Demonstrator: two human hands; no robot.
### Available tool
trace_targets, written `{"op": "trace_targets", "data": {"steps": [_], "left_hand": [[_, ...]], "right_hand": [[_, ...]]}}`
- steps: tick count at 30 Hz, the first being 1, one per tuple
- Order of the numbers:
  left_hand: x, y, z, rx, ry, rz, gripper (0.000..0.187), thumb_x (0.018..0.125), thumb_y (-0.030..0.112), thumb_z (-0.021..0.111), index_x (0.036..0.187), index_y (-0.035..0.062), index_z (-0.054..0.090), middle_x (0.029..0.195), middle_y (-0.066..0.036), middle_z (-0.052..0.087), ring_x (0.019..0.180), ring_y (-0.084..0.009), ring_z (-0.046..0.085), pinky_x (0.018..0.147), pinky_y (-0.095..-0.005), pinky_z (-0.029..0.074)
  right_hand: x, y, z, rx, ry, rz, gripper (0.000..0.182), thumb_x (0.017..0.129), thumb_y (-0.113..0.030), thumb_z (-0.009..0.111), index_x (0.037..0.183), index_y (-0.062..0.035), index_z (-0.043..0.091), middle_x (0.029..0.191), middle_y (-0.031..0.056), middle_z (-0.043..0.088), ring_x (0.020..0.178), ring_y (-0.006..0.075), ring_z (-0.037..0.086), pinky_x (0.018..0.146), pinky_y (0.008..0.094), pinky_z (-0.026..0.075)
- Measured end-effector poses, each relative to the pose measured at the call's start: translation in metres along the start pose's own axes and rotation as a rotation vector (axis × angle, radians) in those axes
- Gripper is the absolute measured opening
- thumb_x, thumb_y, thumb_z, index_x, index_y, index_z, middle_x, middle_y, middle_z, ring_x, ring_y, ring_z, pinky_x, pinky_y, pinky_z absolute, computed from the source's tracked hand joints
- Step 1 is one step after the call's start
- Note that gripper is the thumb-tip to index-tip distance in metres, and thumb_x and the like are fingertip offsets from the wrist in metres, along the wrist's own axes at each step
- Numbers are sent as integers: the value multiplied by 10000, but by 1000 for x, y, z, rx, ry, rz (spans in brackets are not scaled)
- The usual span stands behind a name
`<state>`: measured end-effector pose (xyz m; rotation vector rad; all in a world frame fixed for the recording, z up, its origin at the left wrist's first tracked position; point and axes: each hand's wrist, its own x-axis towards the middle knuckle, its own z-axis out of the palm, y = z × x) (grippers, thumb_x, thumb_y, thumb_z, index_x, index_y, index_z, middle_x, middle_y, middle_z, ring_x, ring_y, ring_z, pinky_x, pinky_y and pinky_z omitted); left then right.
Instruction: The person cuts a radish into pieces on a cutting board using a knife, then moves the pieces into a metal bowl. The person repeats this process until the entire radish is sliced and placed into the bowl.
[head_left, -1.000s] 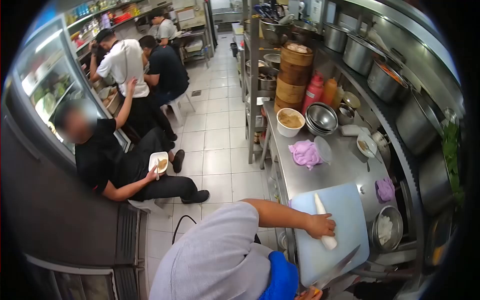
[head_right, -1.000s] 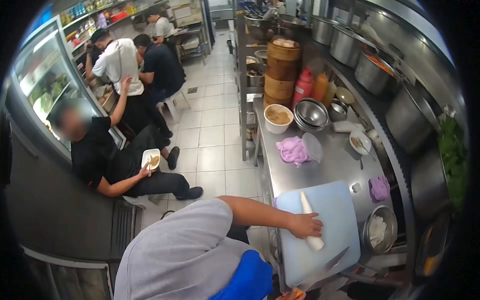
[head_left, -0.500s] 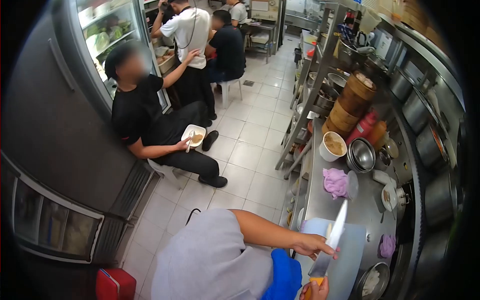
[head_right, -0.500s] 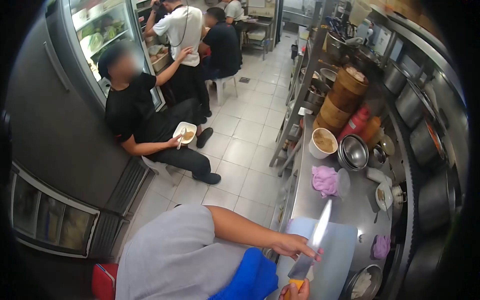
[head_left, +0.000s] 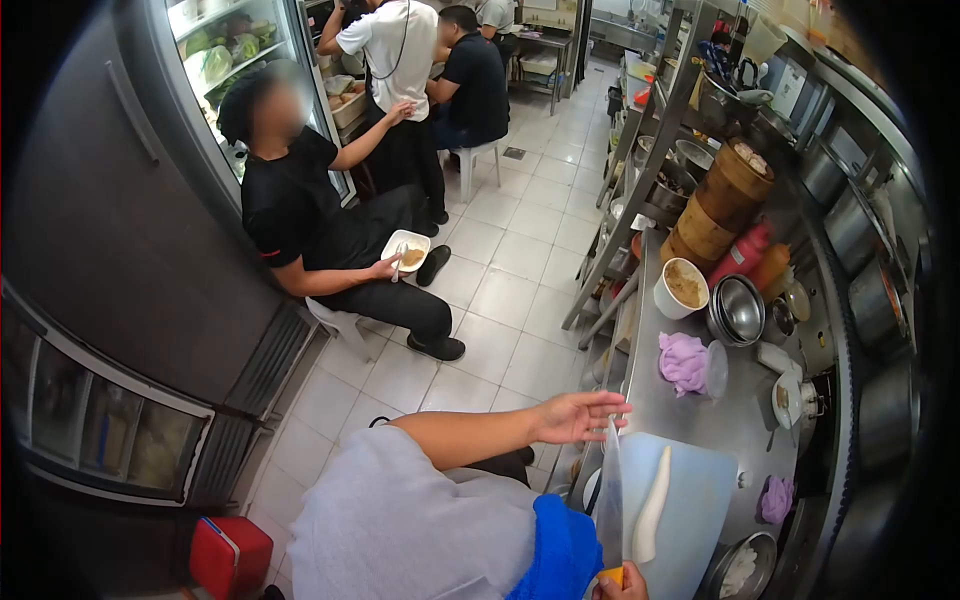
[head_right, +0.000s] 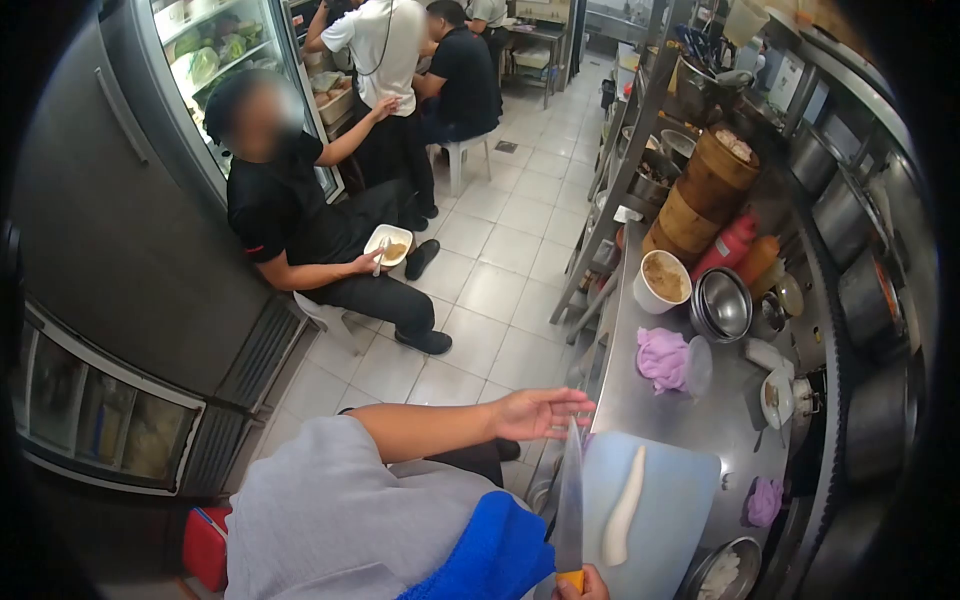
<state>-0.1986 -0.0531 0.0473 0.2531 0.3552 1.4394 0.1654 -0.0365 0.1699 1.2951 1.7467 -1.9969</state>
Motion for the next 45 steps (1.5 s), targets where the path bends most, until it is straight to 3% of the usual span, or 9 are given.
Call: {"op": "trace_targets", "data": {"steps": [4,7,9,12,19,25,35,38,45], "left_hand": [[-18,-1,-88,460,295,-186,457,1022,470,408,1186,130,667,1343,-65,589,1247,-251,539,1070,-476,369],[-52,-4,-178,1832,385,-943,444,976,444,489,1131,75,682,1295,-173,604,1220,-274,563,949,-471,474],[-104,-18,-177,2499,420,-900,413,939,380,506,1187,87,658,1291,-207,591,1212,-298,566,946,-456,486],[-100,-29,-226,2016,518,-686,436,907,361,513,1230,95,635,1299,-199,583,1208,-308,565,955,-470,488],[-32,24,-139,2043,475,-758,463,917,472,511,1142,109,689,1189,-123,662,1137,-327,610,912,-476,507],[26,50,-104,2087,365,-518,473,913,506,523,1098,113,712,1149,-125,674,1120,-313,618,910,-467,506],[173,43,0,1922,-148,141,426,898,374,648,1202,76,640,1214,-143,647,1068,-319,636,941,-404,489],[233,26,43,1803,-382,239,535,877,282,696,1352,89,545,1243,-148,640,1021,-269,656,898,-381,508],[358,-87,106,2038,-876,275,502,879,214,653,1354,127,516,1310,-146,572,1160,-310,576,924,-439,504]], "right_hand": [[-5,23,-4,41,143,-56,182,967,-216,579,1033,-57,521,696,41,572,525,125,518,457,267,426],[0,34,-6,138,235,-98,204,967,-207,577,1085,-53,513,682,44,568,499,124,508,437,264,420],[1,31,-4,174,318,-96,230,965,-201,584,1120,-51,506,674,45,567,485,124,502,426,262,416],[7,39,-6,239,337,-131,245,957,-184,600,1140,-48,507,682,47,573,489,121,500,432,258,419],[18,34,-1,321,447,-167,189,959,-182,603,1080,-56,530,702,51,586,513,120,503,459,252,435],[20,27,2,341,520,-157,162,958,-185,601,1041,-58,544,728,56,593,546,134,528,477,261,446],[36,29,13,459,734,-97,231,933,-167,596,1102,-25,530,661,41,558,478,131,509,395,261,409],[23,-4,33,267,889,41,241,934,-209,599,1075,-20,549,650,58,590,505,125,549,481,280,452],[17,7,97,660,1074,188,365,927,-212,604,1183,36,525,704,71,617,521,123,570,504,267,467]]}}
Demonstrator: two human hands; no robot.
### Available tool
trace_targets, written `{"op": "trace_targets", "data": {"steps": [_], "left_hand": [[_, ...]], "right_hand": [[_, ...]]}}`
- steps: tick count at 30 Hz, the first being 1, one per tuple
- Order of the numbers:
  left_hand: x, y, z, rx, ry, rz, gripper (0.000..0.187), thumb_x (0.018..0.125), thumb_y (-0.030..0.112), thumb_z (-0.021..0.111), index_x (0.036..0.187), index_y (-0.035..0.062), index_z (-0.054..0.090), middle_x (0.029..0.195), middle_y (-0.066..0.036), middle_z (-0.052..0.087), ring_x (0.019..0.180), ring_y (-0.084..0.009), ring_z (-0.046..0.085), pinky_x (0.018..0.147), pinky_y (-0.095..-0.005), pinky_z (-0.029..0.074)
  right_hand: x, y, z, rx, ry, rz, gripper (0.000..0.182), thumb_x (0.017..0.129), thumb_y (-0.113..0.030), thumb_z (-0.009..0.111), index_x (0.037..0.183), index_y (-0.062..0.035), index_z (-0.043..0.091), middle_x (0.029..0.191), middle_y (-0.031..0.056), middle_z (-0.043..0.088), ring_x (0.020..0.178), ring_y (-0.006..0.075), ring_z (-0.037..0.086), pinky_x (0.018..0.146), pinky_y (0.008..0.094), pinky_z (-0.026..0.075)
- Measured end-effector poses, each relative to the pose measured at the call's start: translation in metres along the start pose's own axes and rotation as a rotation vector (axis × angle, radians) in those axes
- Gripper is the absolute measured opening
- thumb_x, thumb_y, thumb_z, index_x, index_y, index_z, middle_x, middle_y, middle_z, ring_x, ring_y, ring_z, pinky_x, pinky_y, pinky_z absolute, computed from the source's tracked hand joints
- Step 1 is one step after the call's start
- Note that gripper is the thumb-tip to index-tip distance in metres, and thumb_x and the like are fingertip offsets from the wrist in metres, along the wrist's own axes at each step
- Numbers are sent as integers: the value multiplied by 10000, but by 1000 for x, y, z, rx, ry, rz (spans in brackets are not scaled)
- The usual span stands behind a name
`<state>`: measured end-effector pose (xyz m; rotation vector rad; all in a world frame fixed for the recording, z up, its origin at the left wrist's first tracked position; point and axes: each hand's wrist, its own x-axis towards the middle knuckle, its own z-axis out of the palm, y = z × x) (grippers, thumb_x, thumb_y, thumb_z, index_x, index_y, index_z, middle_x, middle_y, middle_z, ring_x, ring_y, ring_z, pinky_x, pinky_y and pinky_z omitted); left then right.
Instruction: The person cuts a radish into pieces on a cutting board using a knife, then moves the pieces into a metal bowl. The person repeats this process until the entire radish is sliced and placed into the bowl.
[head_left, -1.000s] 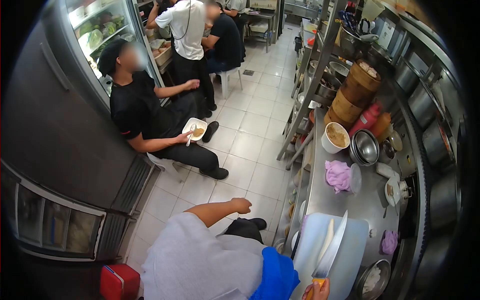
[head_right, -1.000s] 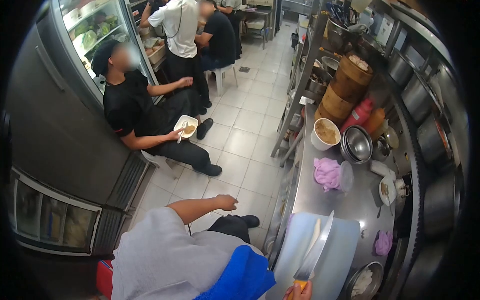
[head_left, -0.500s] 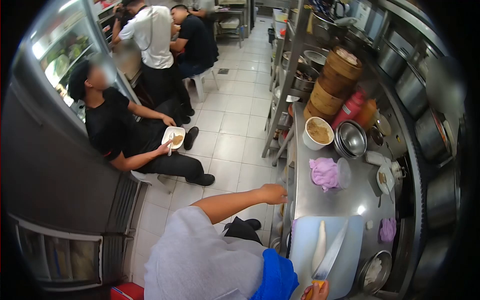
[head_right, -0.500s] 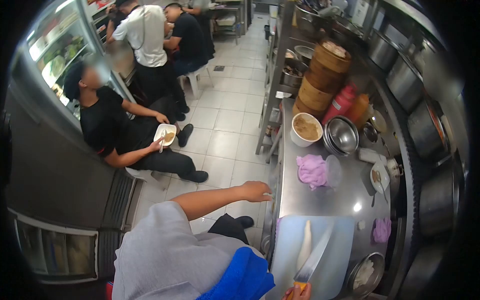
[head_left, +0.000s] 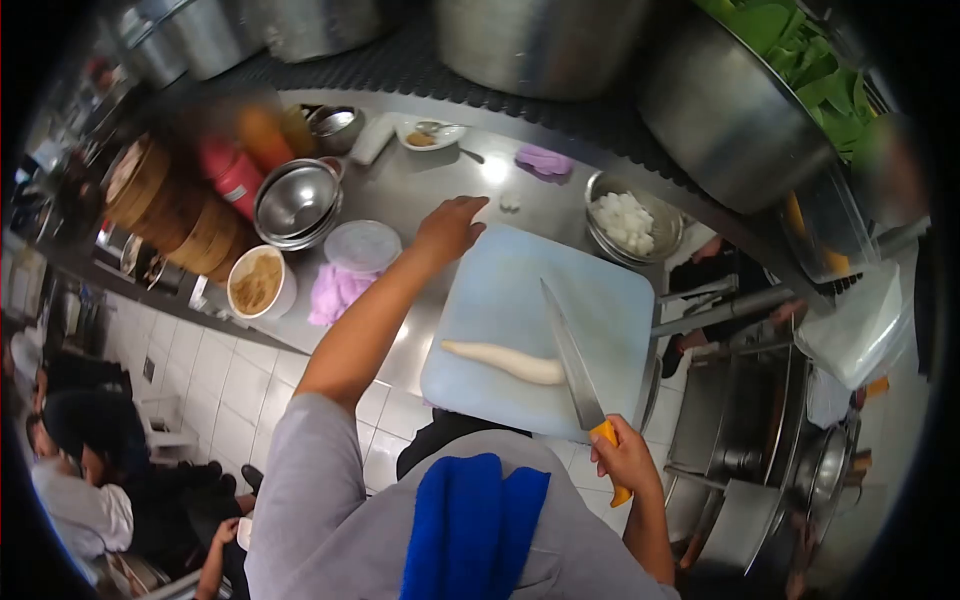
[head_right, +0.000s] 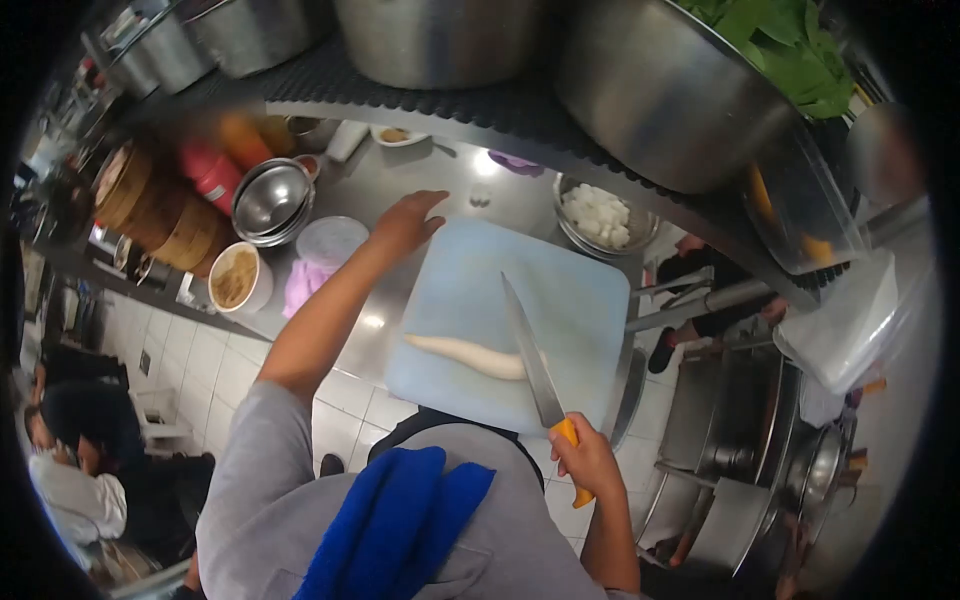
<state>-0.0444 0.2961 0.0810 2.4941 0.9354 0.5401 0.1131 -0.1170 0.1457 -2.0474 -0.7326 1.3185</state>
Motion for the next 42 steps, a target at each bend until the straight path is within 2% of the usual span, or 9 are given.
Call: {"op": "trace_targets", "data": {"steps": [10,17,19,22,24,26,28,34,42], "left_hand": [[138,-20,117,394,-376,34,313,935,230,518,1220,148,619,1360,-153,495,1280,-408,467,933,-510,512],[165,-15,111,17,-57,43,369,877,239,583,1216,92,582,1164,-216,622,1097,-403,584,901,-478,486],[174,25,82,-76,260,501,359,897,275,597,1187,63,607,1090,-201,666,1014,-370,630,857,-453,483],[166,105,32,-161,-127,109,440,897,348,633,1221,51,606,1124,-188,663,1027,-332,633,887,-429,479],[156,122,34,-119,-214,-83,495,904,437,618,1233,67,617,1134,-218,653,1052,-354,624,941,-439,467],[132,85,89,-239,78,390,520,888,418,655,1271,72,594,1148,-208,649,1099,-344,609,954,-424,468],[50,120,57,-232,-370,66,521,886,390,670,1289,72,579,1224,-178,617,1141,-338,584,968,-421,467],[-127,136,89,-95,-314,352,429,842,263,710,1202,67,584,1216,-119,598,1074,-322,588,903,-427,466],[-139,153,100,-81,-134,326,344,841,128,697,1159,90,570,1196,-68,597,1057,-278,573,895,-426,405]], "right_hand": [[-64,53,52,341,343,190,389,930,-208,609,1214,39,511,688,69,622,492,110,565,475,257,467],[-71,74,55,389,312,198,333,932,-208,610,1164,20,540,709,69,635,526,116,591,497,261,474],[-67,69,44,327,260,163,309,934,-205,608,1145,12,547,712,66,635,533,116,592,502,259,475],[-53,87,30,294,172,97,293,937,-206,605,1131,6,547,706,65,631,521,117,585,500,261,474],[-50,84,23,238,160,83,317,937,-211,604,1157,8,540,707,65,632,513,118,581,499,264,475],[-48,85,16,224,141,49,331,937,-212,604,1173,9,535,707,66,633,512,119,583,498,268,476],[-48,92,11,219,139,39,356,937,-219,605,1197,10,522,706,69,632,511,124,585,496,274,477],[-53,100,3,139,162,108,396,939,-258,593,1205,7,469,687,74,616,509,134,591,508,287,482],[-49,84,7,-469,313,-29,301,949,-318,550,1037,-43,465,757,252,657,682,461,643,628,537,502]]}}
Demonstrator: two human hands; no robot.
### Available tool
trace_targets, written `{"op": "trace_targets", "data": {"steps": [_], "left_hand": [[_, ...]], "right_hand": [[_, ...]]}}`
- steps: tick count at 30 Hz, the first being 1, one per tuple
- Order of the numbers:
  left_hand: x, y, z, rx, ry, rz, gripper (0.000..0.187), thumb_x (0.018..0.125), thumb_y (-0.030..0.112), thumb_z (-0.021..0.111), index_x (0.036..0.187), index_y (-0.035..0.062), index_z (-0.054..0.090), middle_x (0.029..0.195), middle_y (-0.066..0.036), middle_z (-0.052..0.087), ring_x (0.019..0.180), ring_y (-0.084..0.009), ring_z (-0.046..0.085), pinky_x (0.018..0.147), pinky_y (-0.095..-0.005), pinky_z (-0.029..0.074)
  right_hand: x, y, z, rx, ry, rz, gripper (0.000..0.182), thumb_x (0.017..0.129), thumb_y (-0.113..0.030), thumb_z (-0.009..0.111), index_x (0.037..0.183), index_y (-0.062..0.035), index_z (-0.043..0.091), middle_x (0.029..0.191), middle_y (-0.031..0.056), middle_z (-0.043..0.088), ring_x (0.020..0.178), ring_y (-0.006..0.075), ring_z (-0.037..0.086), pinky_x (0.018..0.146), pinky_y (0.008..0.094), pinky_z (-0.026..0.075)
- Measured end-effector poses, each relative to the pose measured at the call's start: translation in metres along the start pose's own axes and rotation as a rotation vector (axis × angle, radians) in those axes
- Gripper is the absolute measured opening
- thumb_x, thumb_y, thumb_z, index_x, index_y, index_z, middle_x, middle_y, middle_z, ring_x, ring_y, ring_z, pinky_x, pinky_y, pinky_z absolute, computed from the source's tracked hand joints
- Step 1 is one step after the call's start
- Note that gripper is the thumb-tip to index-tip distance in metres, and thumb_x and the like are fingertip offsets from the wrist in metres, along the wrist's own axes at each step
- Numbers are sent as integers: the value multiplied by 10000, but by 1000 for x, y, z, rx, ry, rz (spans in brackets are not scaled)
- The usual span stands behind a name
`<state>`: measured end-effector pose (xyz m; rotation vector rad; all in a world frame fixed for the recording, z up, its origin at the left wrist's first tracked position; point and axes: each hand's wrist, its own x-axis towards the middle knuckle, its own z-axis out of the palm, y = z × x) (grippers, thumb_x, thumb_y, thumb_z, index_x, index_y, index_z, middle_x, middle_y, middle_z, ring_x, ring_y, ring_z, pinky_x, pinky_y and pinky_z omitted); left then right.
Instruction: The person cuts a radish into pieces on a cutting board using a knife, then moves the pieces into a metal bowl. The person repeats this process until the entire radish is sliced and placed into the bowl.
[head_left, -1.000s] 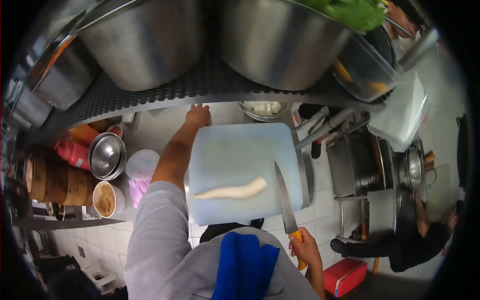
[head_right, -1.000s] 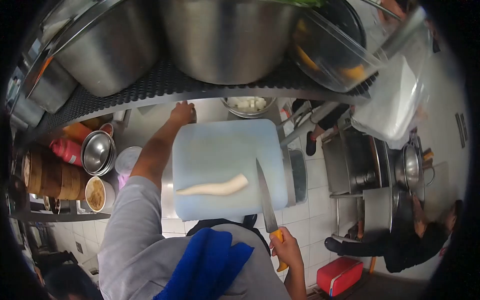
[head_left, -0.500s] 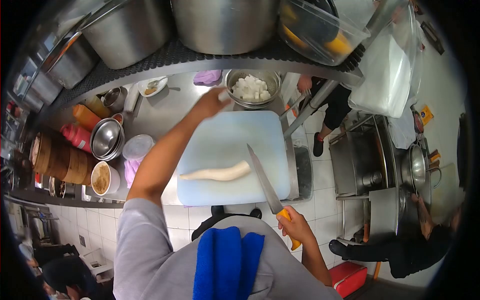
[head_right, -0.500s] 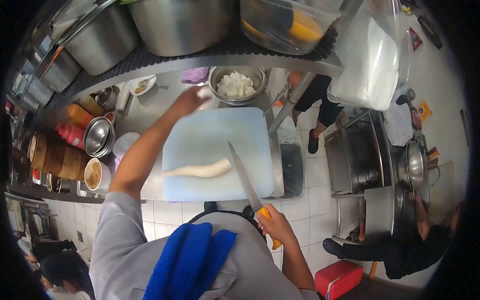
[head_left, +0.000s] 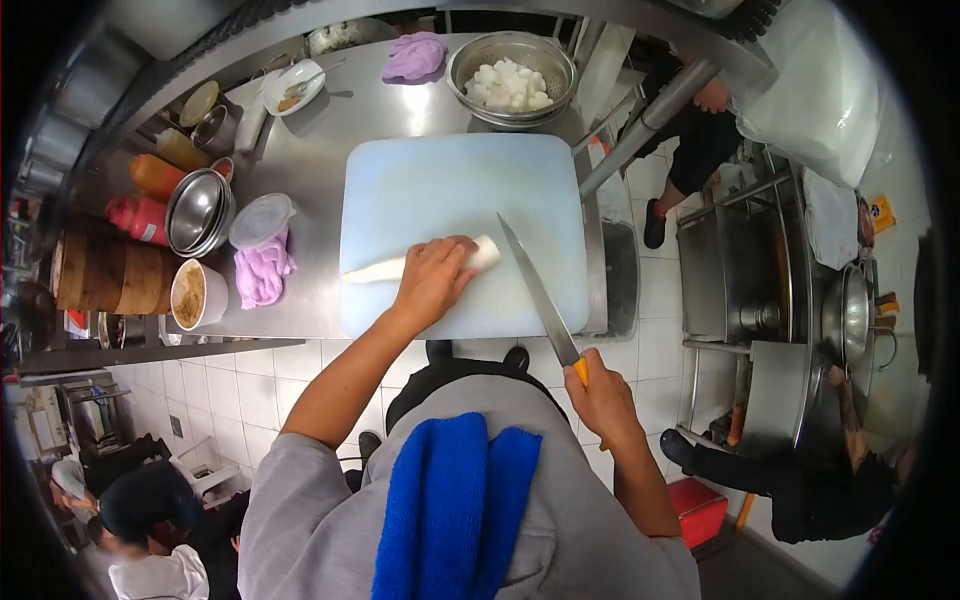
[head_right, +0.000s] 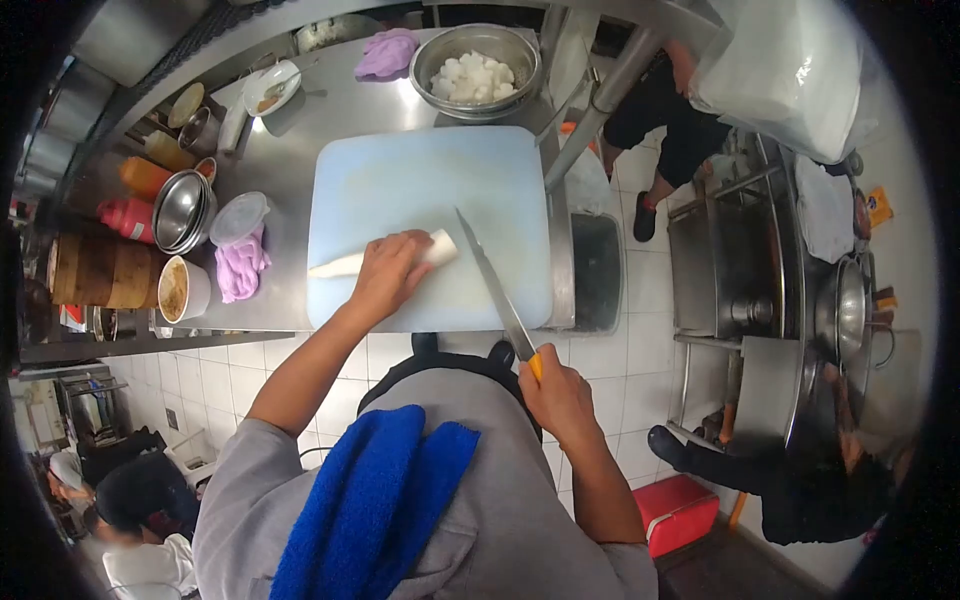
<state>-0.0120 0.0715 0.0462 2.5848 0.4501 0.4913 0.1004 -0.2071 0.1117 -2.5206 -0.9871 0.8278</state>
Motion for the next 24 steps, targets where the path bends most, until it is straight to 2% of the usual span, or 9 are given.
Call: {"op": "trace_targets", "data": {"steps": [5,9,18,24], "left_hand": [[0,3,3,-17,67,17,331,830,126,700,1137,119,576,1171,-23,590,1029,-222,566,883,-420,384],[-2,4,9,1,86,5,365,824,120,704,1164,120,572,1190,-18,583,1037,-216,557,881,-410,372],[1,7,2,15,20,-35,378,842,129,685,1202,143,571,1209,-12,572,1041,-205,550,873,-409,370],[3,8,3,6,5,-63,368,849,140,681,1202,142,575,1214,-9,574,1042,-203,548,879,-403,367]], "right_hand": [[-8,-18,-2,-81,77,-74,310,936,-331,599,986,-48,483,676,189,651,627,405,654,561,509,509],[-12,-20,-6,-140,123,-116,282,930,-303,617,935,-52,488,645,158,638,581,370,650,507,481,502],[-17,-18,-14,-194,101,-159,248,916,-242,644,916,-40,500,652,150,631,566,366,633,492,451,491],[-19,-15,-19,-259,50,-148,271,944,-293,598,905,-54,476,669,148,637,553,348,641,483,449,499]]}}
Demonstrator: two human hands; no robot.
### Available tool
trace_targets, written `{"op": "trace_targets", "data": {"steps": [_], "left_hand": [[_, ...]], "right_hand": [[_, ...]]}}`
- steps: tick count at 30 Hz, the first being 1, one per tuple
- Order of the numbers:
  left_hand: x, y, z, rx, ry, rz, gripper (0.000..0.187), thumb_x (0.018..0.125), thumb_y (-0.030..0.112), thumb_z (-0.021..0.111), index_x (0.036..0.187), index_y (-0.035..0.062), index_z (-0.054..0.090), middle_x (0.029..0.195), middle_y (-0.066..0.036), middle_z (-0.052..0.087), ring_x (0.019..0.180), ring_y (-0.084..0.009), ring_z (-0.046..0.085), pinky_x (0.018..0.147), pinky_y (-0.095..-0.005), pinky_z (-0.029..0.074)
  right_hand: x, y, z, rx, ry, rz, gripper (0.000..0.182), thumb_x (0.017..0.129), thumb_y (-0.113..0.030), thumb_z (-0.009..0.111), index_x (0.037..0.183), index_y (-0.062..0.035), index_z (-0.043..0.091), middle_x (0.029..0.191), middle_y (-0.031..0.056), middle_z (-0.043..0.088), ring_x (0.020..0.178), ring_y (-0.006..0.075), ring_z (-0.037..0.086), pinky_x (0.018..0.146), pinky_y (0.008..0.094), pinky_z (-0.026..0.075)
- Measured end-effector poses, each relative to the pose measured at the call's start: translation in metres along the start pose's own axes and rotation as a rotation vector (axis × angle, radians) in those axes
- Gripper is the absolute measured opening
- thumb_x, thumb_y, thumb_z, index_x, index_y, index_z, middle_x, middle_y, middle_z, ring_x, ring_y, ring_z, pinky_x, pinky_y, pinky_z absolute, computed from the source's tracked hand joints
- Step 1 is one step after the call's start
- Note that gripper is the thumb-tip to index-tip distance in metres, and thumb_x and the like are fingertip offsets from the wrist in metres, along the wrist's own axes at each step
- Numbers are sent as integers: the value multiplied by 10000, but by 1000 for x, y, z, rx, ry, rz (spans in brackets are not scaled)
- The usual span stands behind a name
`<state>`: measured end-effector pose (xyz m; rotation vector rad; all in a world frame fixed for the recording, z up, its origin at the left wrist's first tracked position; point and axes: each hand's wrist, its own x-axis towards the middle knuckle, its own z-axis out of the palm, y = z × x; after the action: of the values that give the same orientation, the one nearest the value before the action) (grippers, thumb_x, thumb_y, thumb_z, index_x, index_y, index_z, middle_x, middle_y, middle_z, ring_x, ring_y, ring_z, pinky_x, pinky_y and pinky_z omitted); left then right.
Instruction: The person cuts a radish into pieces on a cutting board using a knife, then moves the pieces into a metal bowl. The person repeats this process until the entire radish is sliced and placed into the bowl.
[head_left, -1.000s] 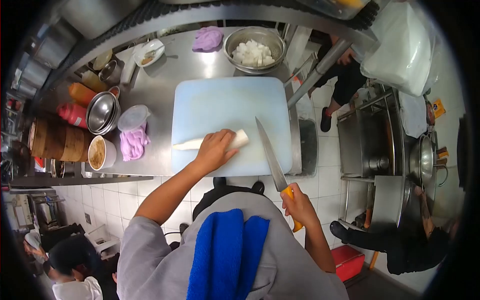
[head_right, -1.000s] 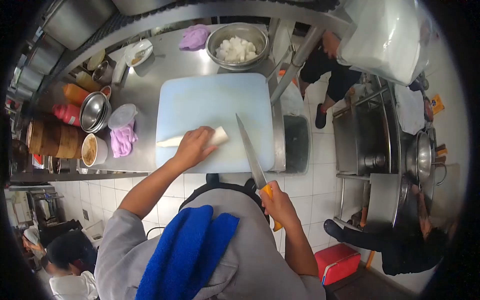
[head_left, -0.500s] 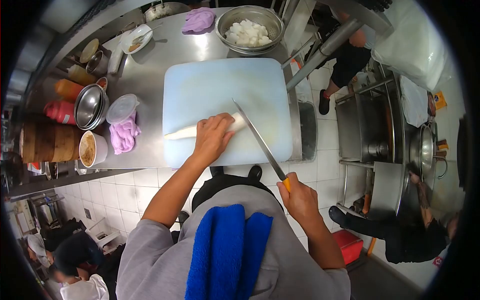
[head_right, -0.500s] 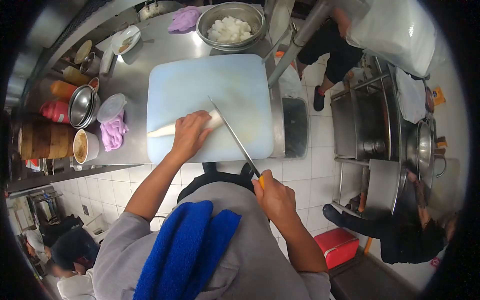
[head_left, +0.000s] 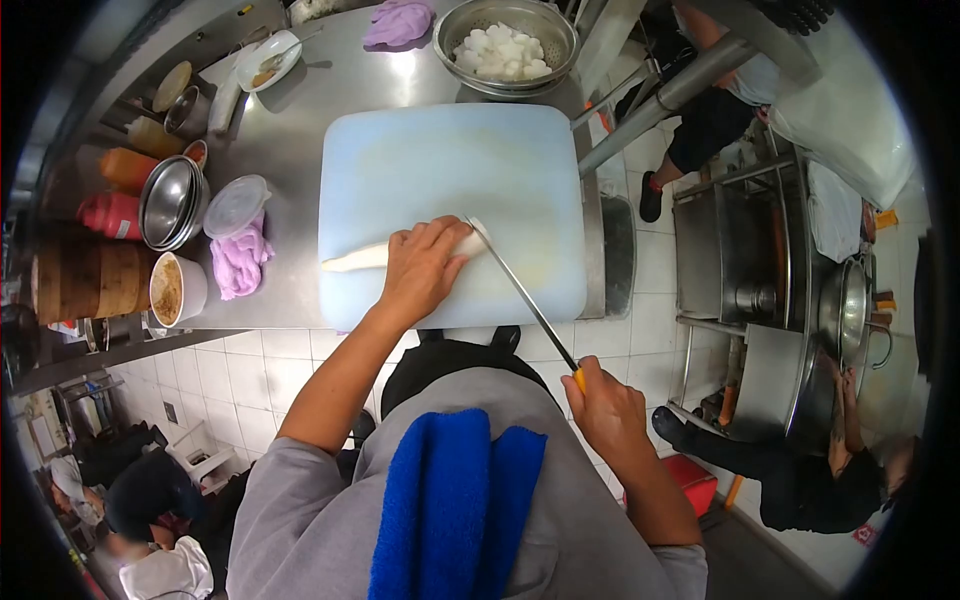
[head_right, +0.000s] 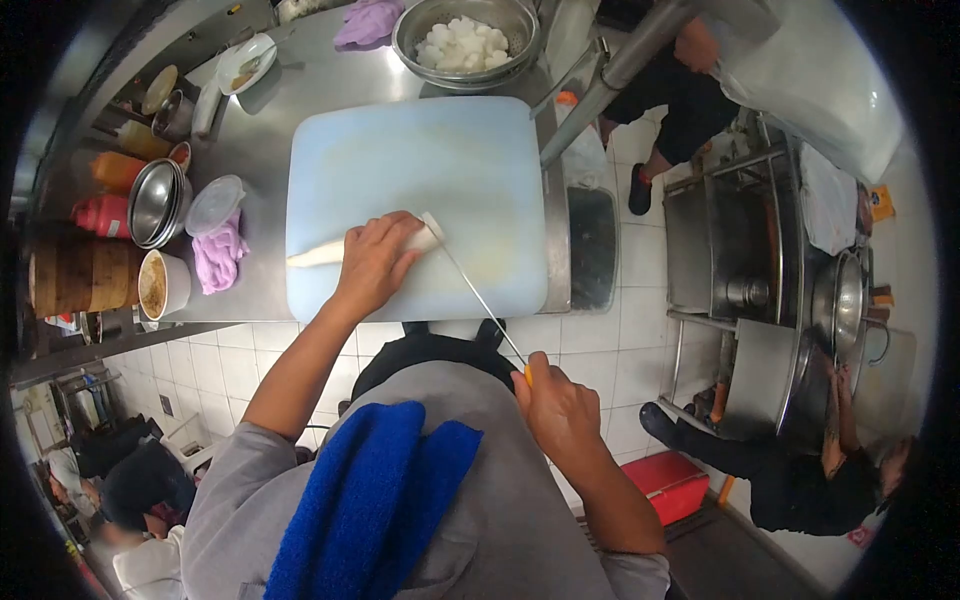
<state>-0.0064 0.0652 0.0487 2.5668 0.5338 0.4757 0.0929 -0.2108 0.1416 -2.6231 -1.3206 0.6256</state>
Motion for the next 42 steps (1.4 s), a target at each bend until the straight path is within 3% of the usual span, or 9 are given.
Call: {"op": "trace_targets", "data": {"steps": [15,27,33,38,42], "left_hand": [[2,0,-2,-22,9,-8,370,837,131,689,1193,122,588,1202,-25,583,1031,-212,554,868,-408,372],[2,-2,-1,-81,35,-9,376,828,116,692,1191,121,594,1195,-29,594,1018,-217,560,863,-396,370],[3,-3,0,-69,22,-12,355,824,113,693,1165,113,594,1181,-30,597,1019,-223,559,870,-400,370],[-5,-16,5,-90,72,71,333,813,115,704,1132,116,610,1151,-30,597,1029,-237,552,906,-408,367],[-7,-11,-3,-66,118,27,311,808,118,708,1108,126,627,1141,-28,594,1049,-231,540,922,-416,360]], "right_hand": [[4,-10,-20,-61,-127,-11,251,963,-272,577,910,-56,461,650,142,623,539,333,641,467,433,504],[45,-22,-22,6,-221,-90,214,981,-213,540,953,-18,455,607,177,621,551,369,640,488,456,504],[75,-5,43,75,-160,-75,234,972,-235,554,961,-22,456,641,186,642,589,377,654,506,474,509],[65,-8,35,40,-23,-79,253,957,-257,584,947,-38,457,635,158,636,559,359,645,483,455,503],[44,-18,18,39,29,-52,259,948,-266,597,924,-50,455,637,144,630,548,349,636,471,454,495]]}}
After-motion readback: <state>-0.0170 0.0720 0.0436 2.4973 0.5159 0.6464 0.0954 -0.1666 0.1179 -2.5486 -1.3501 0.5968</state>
